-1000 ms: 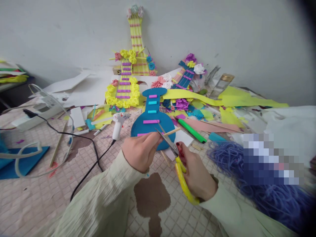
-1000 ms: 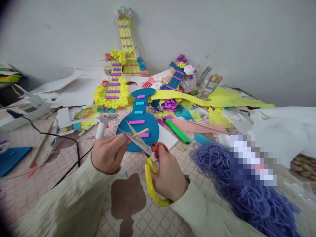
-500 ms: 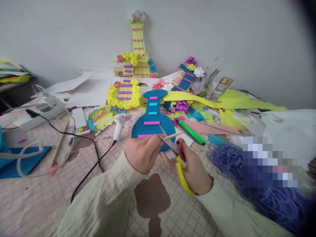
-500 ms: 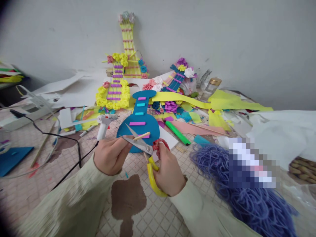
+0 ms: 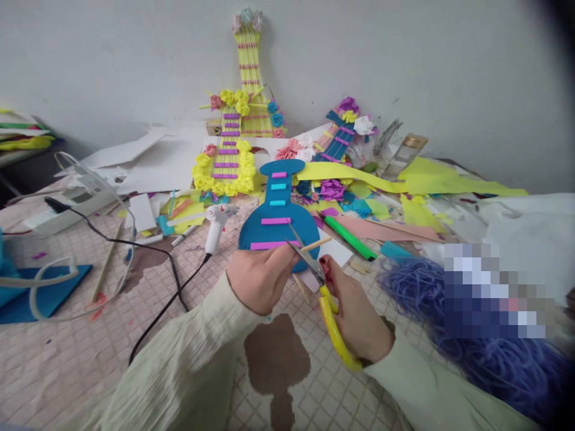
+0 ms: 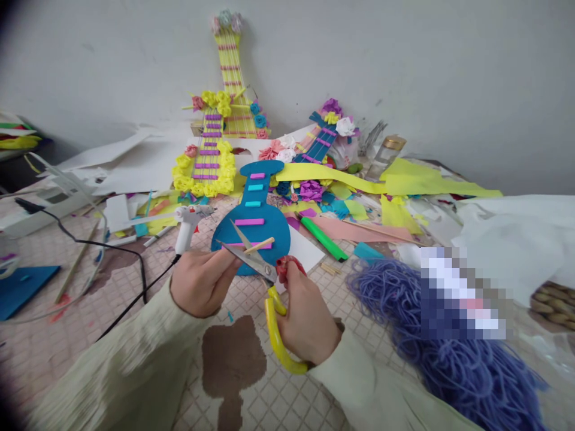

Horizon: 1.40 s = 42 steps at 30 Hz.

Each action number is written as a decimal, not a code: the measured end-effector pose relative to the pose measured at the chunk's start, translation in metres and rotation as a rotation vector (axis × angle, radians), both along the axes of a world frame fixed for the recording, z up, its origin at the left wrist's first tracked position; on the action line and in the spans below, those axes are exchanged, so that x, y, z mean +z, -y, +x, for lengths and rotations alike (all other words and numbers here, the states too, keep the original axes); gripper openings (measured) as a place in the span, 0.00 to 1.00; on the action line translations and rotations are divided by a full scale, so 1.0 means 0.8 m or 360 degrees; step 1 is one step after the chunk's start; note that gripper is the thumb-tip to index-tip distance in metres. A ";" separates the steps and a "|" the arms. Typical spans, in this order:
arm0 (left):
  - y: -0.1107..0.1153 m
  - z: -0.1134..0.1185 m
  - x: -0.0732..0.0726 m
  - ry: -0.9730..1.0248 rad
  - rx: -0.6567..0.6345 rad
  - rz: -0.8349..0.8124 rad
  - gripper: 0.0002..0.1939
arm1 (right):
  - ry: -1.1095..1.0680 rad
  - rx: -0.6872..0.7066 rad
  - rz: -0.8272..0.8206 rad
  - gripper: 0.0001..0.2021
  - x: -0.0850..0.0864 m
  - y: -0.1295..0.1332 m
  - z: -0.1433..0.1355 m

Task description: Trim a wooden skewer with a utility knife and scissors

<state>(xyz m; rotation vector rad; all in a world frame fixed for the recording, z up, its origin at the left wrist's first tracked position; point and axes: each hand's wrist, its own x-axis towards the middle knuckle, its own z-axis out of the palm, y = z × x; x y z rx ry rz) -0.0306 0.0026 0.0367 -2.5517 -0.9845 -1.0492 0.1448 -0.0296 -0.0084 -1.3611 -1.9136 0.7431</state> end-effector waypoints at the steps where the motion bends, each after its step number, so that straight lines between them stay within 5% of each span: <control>1: -0.001 -0.001 0.000 0.0000 0.0005 -0.0001 0.09 | 0.0013 -0.0001 -0.0022 0.13 0.000 0.001 0.000; 42: -0.005 0.004 -0.008 0.0044 0.0047 0.0081 0.09 | 0.0053 -0.0025 -0.0001 0.20 0.005 -0.002 0.001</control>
